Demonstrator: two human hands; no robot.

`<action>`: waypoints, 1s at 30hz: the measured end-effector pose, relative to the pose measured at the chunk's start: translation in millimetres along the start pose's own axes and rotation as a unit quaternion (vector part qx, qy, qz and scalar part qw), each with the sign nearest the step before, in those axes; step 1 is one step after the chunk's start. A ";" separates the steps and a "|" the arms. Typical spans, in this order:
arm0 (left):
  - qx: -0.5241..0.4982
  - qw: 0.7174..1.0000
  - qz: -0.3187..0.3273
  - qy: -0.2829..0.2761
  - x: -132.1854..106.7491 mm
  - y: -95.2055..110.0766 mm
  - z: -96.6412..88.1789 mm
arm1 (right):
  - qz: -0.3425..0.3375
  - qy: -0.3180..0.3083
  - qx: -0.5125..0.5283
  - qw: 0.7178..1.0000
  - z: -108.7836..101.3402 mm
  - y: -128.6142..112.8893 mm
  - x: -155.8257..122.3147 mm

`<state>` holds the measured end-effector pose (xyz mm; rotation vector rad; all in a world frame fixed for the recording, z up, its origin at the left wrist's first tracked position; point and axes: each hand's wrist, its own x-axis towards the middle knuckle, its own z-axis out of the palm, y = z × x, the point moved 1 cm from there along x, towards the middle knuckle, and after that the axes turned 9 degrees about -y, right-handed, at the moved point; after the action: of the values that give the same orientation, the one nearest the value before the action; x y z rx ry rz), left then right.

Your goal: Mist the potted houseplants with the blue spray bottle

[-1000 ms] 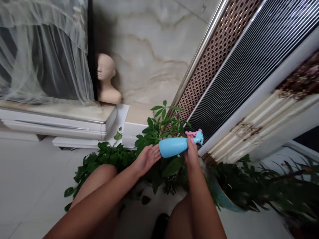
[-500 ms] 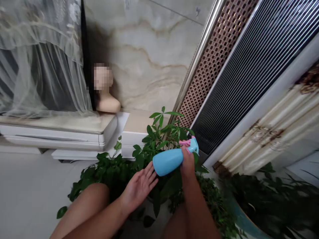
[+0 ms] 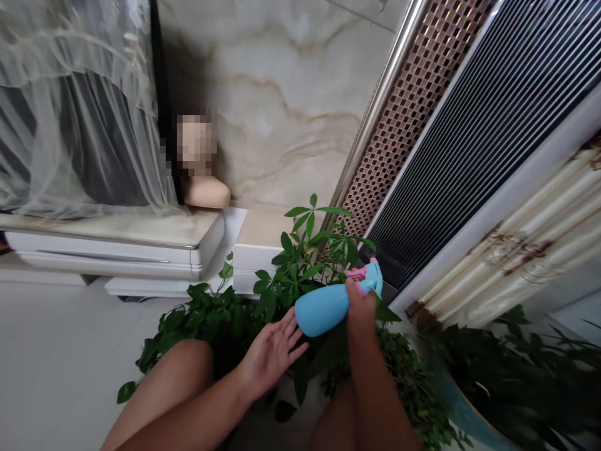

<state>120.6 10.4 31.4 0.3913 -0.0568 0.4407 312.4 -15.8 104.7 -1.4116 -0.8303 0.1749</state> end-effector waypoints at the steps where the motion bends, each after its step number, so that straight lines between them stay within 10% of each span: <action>1: 0.001 1.000 -0.002 -0.003 -0.7 0.9 0.5 | 0.012 0.007 -0.006 1.000 -1.9 0.8 -0.4; 30: 0.064 0.983 -0.110 0.130 -46.9 -7.8 -20.6 | -0.023 -0.101 -0.166 0.981 16.9 -18.5 -54.5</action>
<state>80.9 -7.3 3.1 0.4579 0.2686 0.2734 256.7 -37.1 98.4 -1.7046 -1.0966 0.1500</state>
